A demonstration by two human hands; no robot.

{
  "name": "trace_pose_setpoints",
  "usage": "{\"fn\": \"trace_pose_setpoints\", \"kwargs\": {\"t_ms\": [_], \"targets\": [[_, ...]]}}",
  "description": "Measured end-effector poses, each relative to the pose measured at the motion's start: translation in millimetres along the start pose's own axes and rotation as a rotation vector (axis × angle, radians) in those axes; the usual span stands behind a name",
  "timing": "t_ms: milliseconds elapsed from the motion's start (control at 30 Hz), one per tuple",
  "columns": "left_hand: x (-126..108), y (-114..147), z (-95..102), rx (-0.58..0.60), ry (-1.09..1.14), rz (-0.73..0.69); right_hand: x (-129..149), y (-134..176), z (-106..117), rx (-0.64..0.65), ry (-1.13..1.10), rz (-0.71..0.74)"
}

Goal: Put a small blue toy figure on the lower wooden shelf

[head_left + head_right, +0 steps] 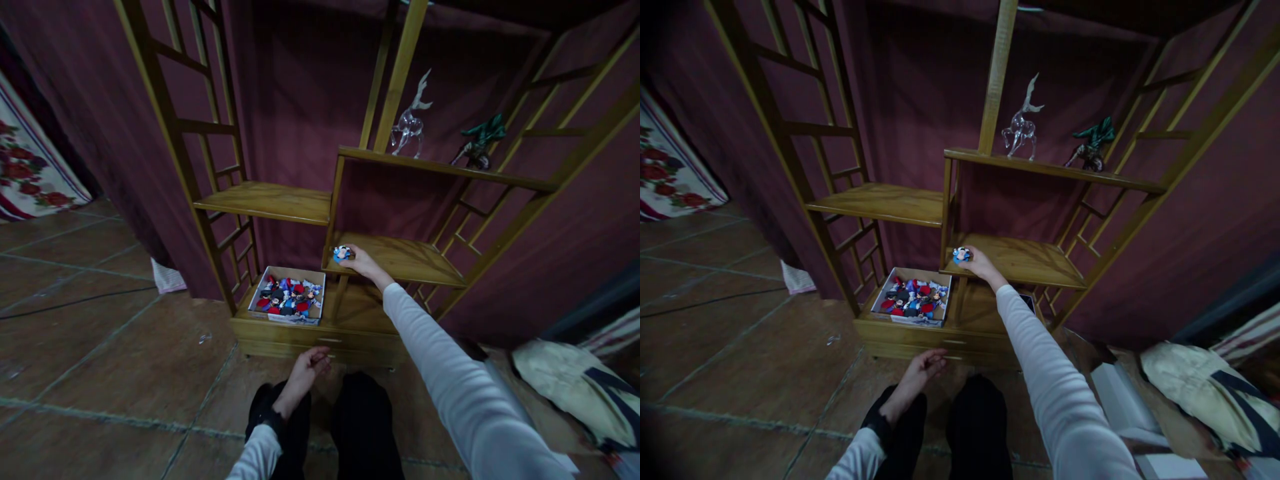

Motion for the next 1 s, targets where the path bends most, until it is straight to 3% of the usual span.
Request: {"fn": "trace_pose_setpoints", "kwargs": {"t_ms": [1000], "targets": [[-6.0, 3.4, -1.6, -0.015, -0.021, 0.002, -2.0, 2.0, -0.4, -0.021, -0.054, 0.015]]}}
Point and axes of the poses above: each hand's wrist, its own y-axis away from the middle knuckle, its own z-axis out of the back of the hand, x = y × z, the point moved 1 cm from there along -y, towards the middle knuckle, and after that the axes turned 5 degrees about z, right-handed, at the moved point
